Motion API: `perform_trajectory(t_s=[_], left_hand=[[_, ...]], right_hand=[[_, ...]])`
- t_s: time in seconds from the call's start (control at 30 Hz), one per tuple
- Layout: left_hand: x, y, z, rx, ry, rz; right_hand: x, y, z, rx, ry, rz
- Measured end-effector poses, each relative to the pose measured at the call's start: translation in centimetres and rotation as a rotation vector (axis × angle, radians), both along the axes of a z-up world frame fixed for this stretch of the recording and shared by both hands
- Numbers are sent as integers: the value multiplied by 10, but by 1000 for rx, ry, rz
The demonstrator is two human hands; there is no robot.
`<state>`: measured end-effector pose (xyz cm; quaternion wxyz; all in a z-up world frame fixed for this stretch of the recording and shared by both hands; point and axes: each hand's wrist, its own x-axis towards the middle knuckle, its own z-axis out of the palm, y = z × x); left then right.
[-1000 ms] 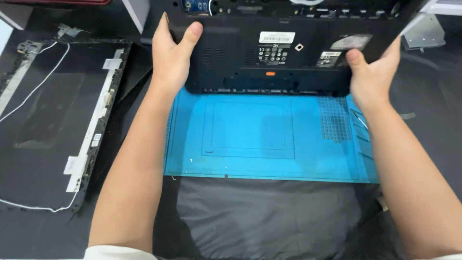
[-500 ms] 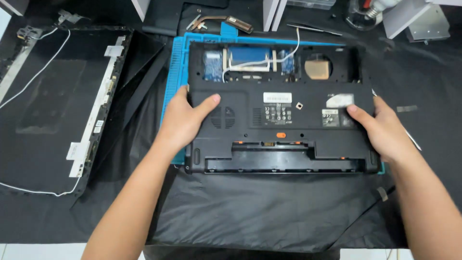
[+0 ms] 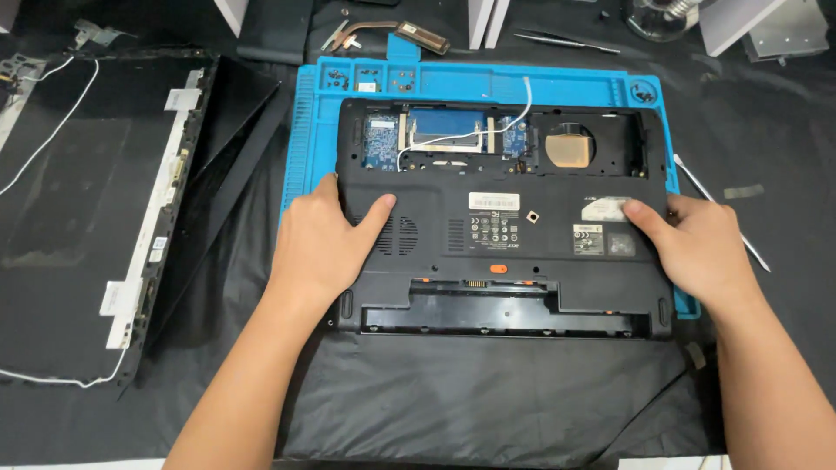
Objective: The person reassembles a laptop by connecting a ribbon cable to the motherboard, placing the keyboard, and securing the bottom cover. They then flip the laptop over to connect an internal wire and install a battery before closing the back panel.
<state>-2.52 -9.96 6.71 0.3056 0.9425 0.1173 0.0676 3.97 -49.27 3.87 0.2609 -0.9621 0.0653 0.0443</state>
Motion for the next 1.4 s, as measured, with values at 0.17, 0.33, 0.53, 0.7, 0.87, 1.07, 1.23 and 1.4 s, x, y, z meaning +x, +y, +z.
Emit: perform_trajectory(t_s=[0.17,0.33,0.53,0.7,0.87,1.07,1.23,1.4], left_hand=[[-1,-3,0,206,59,9],[-5,-9,-10,414,60,-16],[-8,-9,-9,574,-99,-52],[-12,-12,7,641,-172,-101],[-3,-14,18,576,-125,-231],[5,-12,12,516,-100,-392],[3,-9,-6,335,-225,-380],[1,-6,-14,228,-253,-372]], right_hand=[[6,3,5,-117,21,18],[15,-4,1,-295,81,107],[11,3,9,-405,66,139],[-1,16,28,-651,4,237],[-5,59,80,-982,-37,319],[45,147,68,-160,-613,960],[72,198,36,43,-547,1156],[77,190,20,87,-474,1111]])
